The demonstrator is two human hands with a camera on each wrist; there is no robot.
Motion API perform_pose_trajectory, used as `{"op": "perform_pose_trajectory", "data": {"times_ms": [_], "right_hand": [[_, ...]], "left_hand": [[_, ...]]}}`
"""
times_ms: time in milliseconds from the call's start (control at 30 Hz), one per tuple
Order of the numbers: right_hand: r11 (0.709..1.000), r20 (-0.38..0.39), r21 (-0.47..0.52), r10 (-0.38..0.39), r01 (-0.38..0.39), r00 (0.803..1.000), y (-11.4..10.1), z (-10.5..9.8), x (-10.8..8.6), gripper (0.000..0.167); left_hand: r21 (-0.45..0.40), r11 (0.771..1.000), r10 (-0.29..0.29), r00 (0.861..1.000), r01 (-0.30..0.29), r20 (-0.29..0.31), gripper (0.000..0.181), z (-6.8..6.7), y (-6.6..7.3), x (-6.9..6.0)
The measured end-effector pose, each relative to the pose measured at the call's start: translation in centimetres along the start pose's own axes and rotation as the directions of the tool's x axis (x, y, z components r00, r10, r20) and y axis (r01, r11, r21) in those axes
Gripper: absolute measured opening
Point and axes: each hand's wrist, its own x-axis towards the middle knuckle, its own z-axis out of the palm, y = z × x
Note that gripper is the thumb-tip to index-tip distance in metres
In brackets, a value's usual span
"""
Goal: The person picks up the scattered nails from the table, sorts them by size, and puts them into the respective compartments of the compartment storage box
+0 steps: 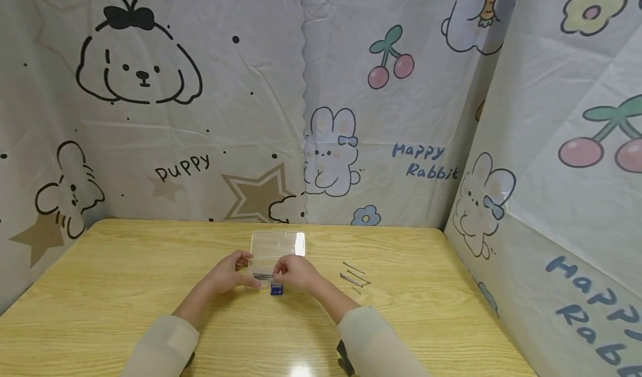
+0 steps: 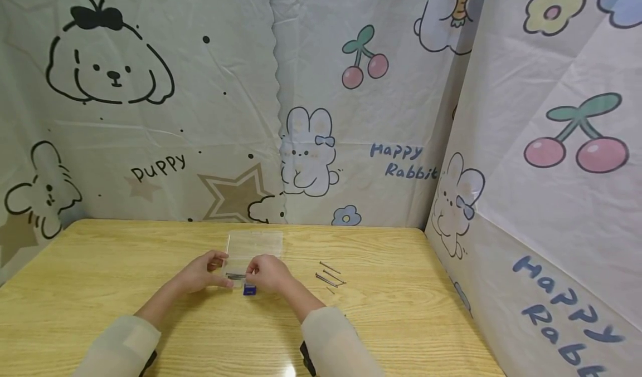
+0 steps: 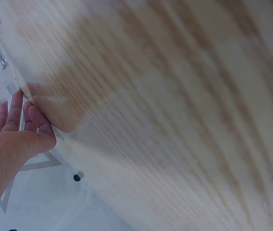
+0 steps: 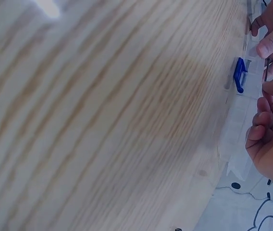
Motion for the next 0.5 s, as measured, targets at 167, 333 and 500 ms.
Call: {"op": "perform_pose_trajectory", "data": {"times_ms": [167, 333, 500], "right_hand": [[1.0, 0.004, -0.006, 0.006, -0.006, 1.0, -0.06, -0.06, -0.06, 0.008], [1.0, 0.007, -0.011, 0.01, -0.01, 1.0, -0.31, -0.22, -0.21, 0.009], [1.0, 0.0, -0.01, 0.018, -0.018, 1.0, -0.32, -0.08, -0.22, 0.009]], "left_hand": [[0.006, 1.0, 0.0, 1.0, 0.0, 0.001, 0.073, 0.0, 0.08, -0.02], [0.006, 1.0, 0.001, 1.0, -0.001, 0.004, 0.073, -0.04, 0.03, 0.01], [0.005, 1.0, 0.004, 1.0, -0.004, 0.004, 0.074, 0.01, -0.04, -0.01]]}}
